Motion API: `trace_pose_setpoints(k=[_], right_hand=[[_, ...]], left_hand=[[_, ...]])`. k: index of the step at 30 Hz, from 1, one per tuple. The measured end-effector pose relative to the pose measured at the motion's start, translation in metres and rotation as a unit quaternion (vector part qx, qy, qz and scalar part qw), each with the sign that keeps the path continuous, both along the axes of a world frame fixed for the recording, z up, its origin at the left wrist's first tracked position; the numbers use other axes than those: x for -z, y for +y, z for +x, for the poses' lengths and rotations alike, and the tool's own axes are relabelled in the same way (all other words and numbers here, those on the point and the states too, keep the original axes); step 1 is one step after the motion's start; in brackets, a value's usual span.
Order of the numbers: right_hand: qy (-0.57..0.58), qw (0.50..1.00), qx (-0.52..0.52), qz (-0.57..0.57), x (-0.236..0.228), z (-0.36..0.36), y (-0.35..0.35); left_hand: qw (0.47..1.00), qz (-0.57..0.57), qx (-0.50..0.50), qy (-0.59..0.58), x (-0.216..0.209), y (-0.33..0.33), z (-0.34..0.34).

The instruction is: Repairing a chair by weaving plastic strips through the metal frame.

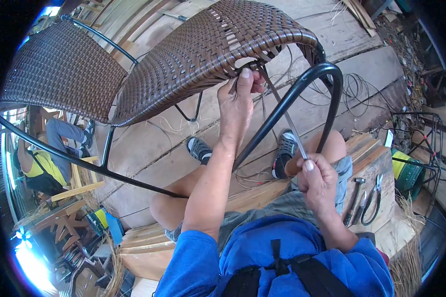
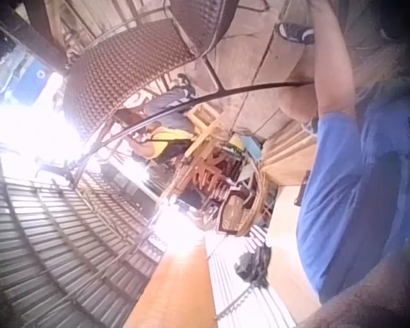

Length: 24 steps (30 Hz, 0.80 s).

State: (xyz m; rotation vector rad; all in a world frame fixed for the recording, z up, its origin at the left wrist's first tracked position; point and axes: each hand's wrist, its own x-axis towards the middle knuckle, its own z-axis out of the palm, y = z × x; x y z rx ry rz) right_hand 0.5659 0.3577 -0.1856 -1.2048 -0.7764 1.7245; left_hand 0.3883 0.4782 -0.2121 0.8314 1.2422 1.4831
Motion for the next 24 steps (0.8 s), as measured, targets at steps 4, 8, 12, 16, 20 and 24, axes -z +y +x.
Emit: trace_pose_setpoints(k=[4,8,12,16,20,24], right_hand=[[0.015,0.999,0.022,-0.03,0.007,0.001,-0.003],[0.006,1.0,0.002,0.004,0.019,-0.002,0.0],[-0.075,0.996,0.012,0.039,0.027,-0.002,0.004],[-0.046,0.998,-0.008,0.039,0.025,0.002,0.0],[-0.065,0.996,-0.018,0.052,0.028,0.001,-0.001],[-0.164,0.984,-0.043,0.049,0.043,-0.002,0.013]], left_hand=[[1.0,-0.003,0.004,0.006,-0.004,0.0,0.0],[0.996,-0.038,-0.003,0.081,-0.011,-0.002,0.001],[0.997,-0.045,0.002,0.067,-0.015,-0.004,0.003],[0.995,-0.076,-0.021,0.063,-0.018,-0.005,0.005],[0.995,-0.069,-0.025,0.062,-0.021,-0.008,0.0],[0.99,-0.095,-0.035,-0.099,-0.019,-0.013,-0.006]])
